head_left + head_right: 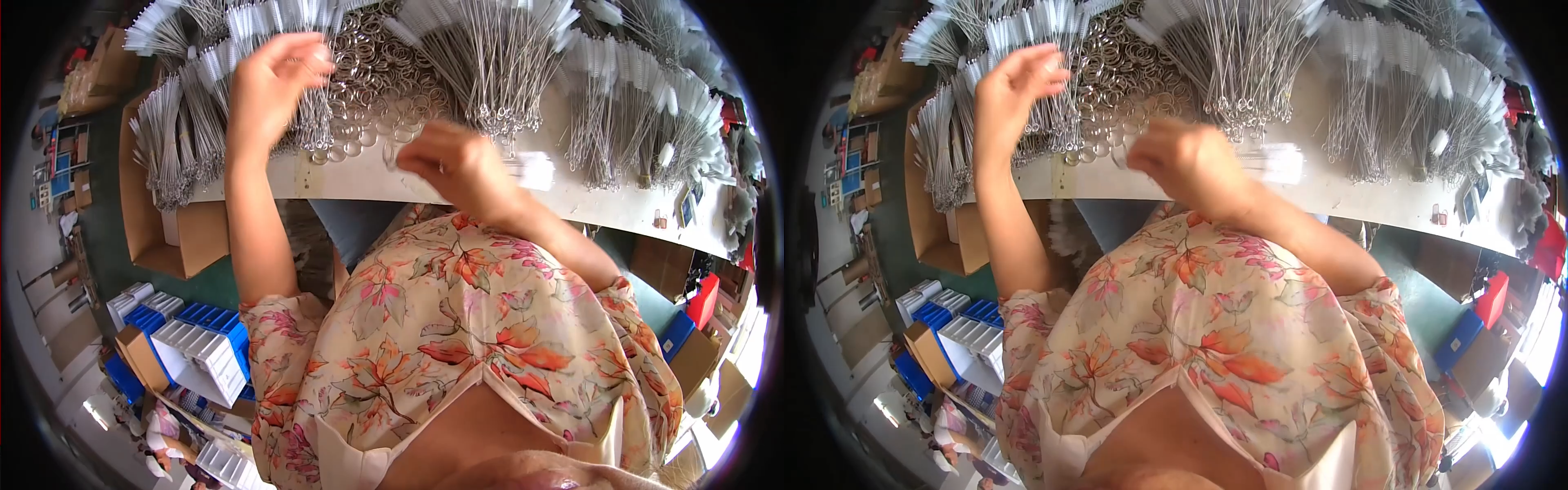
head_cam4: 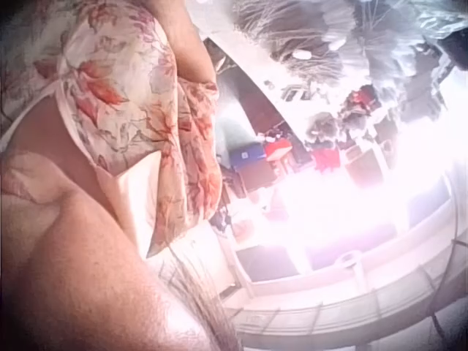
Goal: The person is assembling bottle brushes by attaching metal rings to wire handles and organizing them into sets.
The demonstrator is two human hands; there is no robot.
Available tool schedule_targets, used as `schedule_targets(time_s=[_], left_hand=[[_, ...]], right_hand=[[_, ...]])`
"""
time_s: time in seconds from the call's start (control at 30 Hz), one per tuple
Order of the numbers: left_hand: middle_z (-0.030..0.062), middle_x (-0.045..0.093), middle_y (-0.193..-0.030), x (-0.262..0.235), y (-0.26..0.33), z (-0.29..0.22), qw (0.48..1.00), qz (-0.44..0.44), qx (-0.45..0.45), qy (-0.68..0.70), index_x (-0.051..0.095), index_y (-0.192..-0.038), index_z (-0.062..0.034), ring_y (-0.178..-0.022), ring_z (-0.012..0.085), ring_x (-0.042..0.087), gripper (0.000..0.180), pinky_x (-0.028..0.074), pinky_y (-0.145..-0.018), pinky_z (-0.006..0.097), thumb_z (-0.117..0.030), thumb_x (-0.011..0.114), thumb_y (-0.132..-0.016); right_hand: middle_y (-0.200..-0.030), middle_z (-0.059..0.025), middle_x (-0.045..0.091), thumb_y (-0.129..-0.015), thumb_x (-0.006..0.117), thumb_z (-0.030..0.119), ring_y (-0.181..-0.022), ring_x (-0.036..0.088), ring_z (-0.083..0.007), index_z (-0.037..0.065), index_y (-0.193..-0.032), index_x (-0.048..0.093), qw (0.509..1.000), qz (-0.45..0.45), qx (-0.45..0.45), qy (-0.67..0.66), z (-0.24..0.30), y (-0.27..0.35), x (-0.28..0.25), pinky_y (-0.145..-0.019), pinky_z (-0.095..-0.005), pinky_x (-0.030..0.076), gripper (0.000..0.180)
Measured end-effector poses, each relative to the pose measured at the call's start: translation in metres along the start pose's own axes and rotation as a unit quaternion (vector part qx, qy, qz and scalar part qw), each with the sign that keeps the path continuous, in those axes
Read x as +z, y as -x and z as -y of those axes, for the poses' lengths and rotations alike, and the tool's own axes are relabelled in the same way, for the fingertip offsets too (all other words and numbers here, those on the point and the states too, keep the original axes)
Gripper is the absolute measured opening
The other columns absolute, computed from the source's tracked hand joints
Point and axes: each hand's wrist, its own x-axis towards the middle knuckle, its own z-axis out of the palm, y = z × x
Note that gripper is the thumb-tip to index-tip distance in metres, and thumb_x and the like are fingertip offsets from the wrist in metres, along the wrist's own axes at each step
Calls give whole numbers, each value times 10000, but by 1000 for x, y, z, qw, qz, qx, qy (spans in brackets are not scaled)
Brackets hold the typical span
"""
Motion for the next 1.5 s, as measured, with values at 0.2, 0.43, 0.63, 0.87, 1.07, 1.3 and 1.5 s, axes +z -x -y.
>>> schedule_targets(time_s=[0.2,0.43,0.63,0.87,1.07,1.3,1.5], left_hand=[[15,667,-799,-21,-52,53,895,-100,-114,-419,646,-816,-127,-757,198,635,276,486,-684,331,-401,619,-789],[83,663,-796,-17,-45,54,898,-177,-53,-400,649,-783,-135,-772,280,633,172,494,-674,383,-281,569,-742],[142,639,-783,-21,-35,40,961,-251,107,55,493,-945,11,-681,204,656,154,535,-603,283,-137,499,-902],[178,633,-904,-173,-29,106,839,-263,-81,-470,650,-899,-44,-850,341,598,442,457,-748,408,-464,548,-806],[188,606,-751,-228,-10,179,818,-127,-103,-551,596,-821,19,-660,326,548,282,438,-653,383,-261,559,-835],[44,539,-608,-249,-19,193,897,-172,-180,-365,572,-770,-15,-374,117,401,133,285,-308,260,-142,553,-806],[147,626,-670,-214,-18,122,891,-98,-251,-366,491,-675,12,-362,157,436,198,317,-285,293,-170,520,-748]], right_hand=[[-762,-42,555,-679,620,38,-715,572,-208,86,-825,616,977,69,-156,131,-38,18,27,-551,-288,503,153],[-823,-78,588,-794,597,210,-672,617,-284,79,-826,604,940,-1,41,340,-41,-72,-23,-567,-365,513,135],[-803,-89,622,-758,619,182,-651,615,-292,55,-816,631,944,11,82,319,-60,-91,-28,-613,-384,483,140],[-660,-35,552,-858,514,181,-597,552,-113,-12,-807,573,924,-325,132,-154,-56,-81,-111,-554,-246,459,209],[-697,-23,545,-882,463,162,-631,551,-100,24,-856,599,879,-395,259,-67,-89,7,-209,-551,-239,454,196],[-771,-156,639,-779,557,225,-718,621,-341,84,-797,660,829,-216,387,340,-106,39,-180,-664,-419,496,176],[-745,-149,642,-701,603,194,-719,624,-326,68,-735,665,833,-240,391,309,-113,47,-187,-680,-395,500,144]])
